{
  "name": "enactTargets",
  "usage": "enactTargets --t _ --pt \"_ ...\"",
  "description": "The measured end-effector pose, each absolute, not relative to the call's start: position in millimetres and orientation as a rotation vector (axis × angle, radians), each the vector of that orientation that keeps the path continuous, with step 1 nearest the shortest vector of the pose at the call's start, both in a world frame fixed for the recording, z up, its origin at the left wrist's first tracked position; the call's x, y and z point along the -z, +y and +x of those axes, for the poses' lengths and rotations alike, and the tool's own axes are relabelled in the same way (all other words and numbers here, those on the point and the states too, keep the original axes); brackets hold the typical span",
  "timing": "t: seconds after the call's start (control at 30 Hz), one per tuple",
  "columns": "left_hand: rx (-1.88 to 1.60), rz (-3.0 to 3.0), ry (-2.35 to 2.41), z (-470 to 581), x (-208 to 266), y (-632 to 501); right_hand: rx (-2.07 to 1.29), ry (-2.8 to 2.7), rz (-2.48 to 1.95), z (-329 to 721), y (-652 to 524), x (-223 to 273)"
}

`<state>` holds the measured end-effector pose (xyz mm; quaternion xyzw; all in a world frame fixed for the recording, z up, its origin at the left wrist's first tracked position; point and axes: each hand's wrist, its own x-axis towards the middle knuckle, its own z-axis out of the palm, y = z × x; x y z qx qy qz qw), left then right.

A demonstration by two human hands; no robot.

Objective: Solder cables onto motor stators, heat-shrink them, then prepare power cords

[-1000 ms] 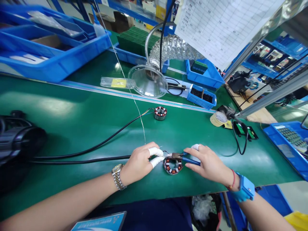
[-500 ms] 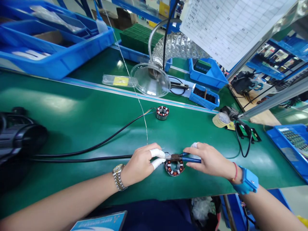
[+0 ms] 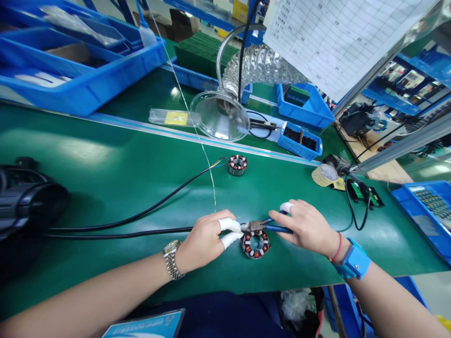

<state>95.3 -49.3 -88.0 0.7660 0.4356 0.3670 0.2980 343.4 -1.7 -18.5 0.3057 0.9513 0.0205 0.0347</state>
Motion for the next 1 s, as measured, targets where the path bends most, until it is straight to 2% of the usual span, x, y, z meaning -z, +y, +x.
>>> enactTargets --t 0.1,0.2,0.33,0.47,0.5,0.6,0.67,0.73,1.0 --pt "-0.949 2.012 1.160 93.8 88.8 -49.0 -0.066 2.918 1.312 350.7 -4.2 27.1" --pt "-0.889 1.981 1.137 90.7 87.7 -47.6 -0.190 2.669 1.647 375.8 -5.3 47.3" --pt "-0.796 1.930 1.102 85.2 81.7 -44.8 -0.397 2.473 1.793 419.5 -6.8 78.7" --pt "-0.772 1.941 1.074 81.6 76.4 -42.6 -0.428 2.683 1.925 407.1 -21.7 81.8" --pt "-0.774 1.955 1.065 81.1 75.6 -42.3 -0.362 2.810 1.928 391.8 -28.1 77.6" --pt "-0.771 1.999 1.041 80.7 74.2 -42.9 0.187 3.197 1.826 333.2 -48.3 63.8" --pt "-0.759 2.018 1.038 81.5 73.7 -44.3 0.537 3.275 1.752 299.0 -57.2 59.6" --pt "-0.749 2.030 1.052 83.0 74.0 -45.9 0.744 3.280 1.764 277.6 -60.5 61.5" --pt "-0.706 2.035 1.116 85.2 76.0 -46.7 0.873 3.315 1.885 269.6 -58.3 81.6"
